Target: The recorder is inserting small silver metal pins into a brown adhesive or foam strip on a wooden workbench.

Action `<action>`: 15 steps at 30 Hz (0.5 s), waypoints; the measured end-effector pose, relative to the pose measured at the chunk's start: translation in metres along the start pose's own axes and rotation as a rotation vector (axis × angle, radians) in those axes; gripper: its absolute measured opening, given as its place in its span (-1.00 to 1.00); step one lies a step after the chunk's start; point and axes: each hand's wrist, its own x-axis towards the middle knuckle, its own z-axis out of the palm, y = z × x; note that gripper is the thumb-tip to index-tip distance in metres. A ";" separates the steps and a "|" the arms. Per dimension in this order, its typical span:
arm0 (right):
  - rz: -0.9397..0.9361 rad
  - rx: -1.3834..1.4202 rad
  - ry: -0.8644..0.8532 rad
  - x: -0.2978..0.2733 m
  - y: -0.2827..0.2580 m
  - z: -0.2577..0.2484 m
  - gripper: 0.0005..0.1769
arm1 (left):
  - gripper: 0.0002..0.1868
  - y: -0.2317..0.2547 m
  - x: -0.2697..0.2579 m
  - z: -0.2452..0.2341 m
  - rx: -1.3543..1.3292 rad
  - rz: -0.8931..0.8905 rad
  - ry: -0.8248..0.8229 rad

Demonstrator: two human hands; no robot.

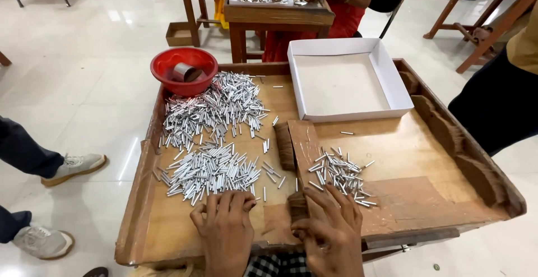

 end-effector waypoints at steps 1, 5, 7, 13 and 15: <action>-0.025 -0.058 -0.019 -0.001 0.001 0.001 -0.77 | -0.85 -0.002 -0.001 0.003 0.022 -0.032 -0.024; -0.060 -0.165 -0.093 -0.003 0.006 -0.008 -0.71 | -0.60 -0.007 -0.029 0.026 0.009 0.037 0.020; -0.097 -0.200 -0.102 -0.001 0.006 -0.012 -0.70 | -0.51 0.000 -0.066 0.046 -0.084 0.084 -0.008; -0.206 -0.305 -0.121 -0.003 0.014 -0.008 -0.73 | -0.15 0.010 -0.148 0.126 -0.254 0.237 -0.161; -0.232 -0.309 -0.133 -0.002 0.016 -0.006 -0.76 | -0.10 0.013 -0.150 0.126 -0.268 0.248 -0.177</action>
